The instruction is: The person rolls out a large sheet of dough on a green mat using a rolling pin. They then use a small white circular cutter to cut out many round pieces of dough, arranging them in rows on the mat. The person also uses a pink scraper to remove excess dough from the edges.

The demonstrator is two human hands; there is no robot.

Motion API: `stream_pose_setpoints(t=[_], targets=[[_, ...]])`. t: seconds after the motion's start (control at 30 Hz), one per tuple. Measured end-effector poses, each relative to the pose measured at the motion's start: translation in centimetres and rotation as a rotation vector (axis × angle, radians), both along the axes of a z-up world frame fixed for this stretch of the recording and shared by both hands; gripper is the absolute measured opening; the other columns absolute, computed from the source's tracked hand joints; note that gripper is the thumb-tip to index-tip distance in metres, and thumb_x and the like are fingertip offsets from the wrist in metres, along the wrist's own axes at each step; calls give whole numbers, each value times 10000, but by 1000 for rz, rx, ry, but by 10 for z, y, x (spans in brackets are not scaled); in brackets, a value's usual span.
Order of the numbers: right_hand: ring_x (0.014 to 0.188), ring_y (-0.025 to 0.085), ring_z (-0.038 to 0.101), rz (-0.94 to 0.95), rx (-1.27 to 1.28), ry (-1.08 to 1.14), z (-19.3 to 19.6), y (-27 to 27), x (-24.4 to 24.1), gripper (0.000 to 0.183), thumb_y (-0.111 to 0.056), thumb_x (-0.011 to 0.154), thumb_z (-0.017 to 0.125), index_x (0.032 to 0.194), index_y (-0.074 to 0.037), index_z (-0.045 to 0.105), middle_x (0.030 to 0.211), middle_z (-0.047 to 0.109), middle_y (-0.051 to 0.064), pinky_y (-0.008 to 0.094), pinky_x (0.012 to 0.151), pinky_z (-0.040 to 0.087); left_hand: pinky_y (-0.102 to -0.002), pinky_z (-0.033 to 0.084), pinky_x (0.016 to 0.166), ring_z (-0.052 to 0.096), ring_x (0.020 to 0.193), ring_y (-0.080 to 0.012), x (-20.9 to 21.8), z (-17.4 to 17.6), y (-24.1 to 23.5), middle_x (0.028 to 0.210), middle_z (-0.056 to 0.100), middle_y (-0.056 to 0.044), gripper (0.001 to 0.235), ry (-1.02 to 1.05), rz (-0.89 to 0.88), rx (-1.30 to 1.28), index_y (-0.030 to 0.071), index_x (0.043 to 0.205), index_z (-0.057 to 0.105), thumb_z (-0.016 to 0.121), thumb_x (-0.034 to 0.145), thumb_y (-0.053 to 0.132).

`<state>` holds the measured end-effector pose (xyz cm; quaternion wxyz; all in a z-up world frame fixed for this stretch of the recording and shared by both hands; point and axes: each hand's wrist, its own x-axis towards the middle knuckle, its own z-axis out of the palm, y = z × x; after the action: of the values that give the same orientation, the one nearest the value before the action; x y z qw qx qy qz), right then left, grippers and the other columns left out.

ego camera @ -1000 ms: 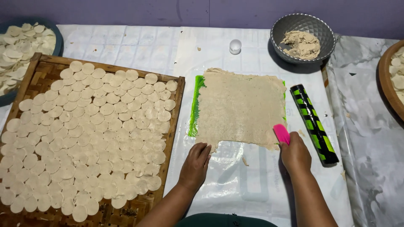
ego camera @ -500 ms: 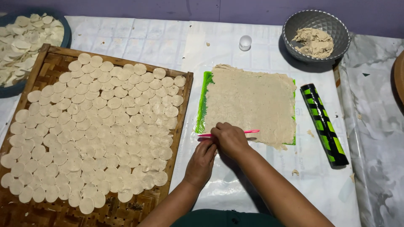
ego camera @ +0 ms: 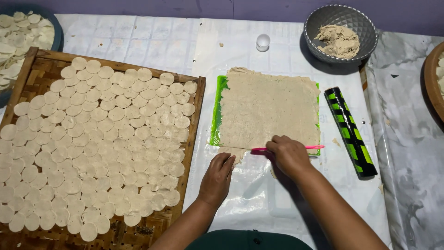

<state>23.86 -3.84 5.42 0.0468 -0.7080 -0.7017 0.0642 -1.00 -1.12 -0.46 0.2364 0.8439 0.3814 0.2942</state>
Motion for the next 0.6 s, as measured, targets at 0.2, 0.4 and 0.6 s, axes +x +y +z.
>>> stream_pose_setpoints(t=[0.2,0.4,0.6], targets=[[949,246,676,-124,-18,-81,3,-49,70,97,-243,836,707,904,-182,740,924,688,6,420,752,551,-416,535,974,593,1236,-333,0,0,0,1283,615,-157,350,31,0,-56,34,1285,659,686,937,58],[992,230,679,-220,-8,-200,-4,-90,121,113,-222,843,700,947,-190,731,980,684,-17,404,799,568,-418,535,978,588,1241,-327,1,4,0,1290,614,-144,353,21,11,-71,41,1274,668,697,923,71],[1013,324,706,-592,-281,-138,9,-103,116,273,-382,947,630,1127,-194,710,1145,733,36,484,814,573,-433,519,985,597,1210,-337,2,6,0,1263,619,-146,337,15,23,-34,38,1238,673,723,910,95]])
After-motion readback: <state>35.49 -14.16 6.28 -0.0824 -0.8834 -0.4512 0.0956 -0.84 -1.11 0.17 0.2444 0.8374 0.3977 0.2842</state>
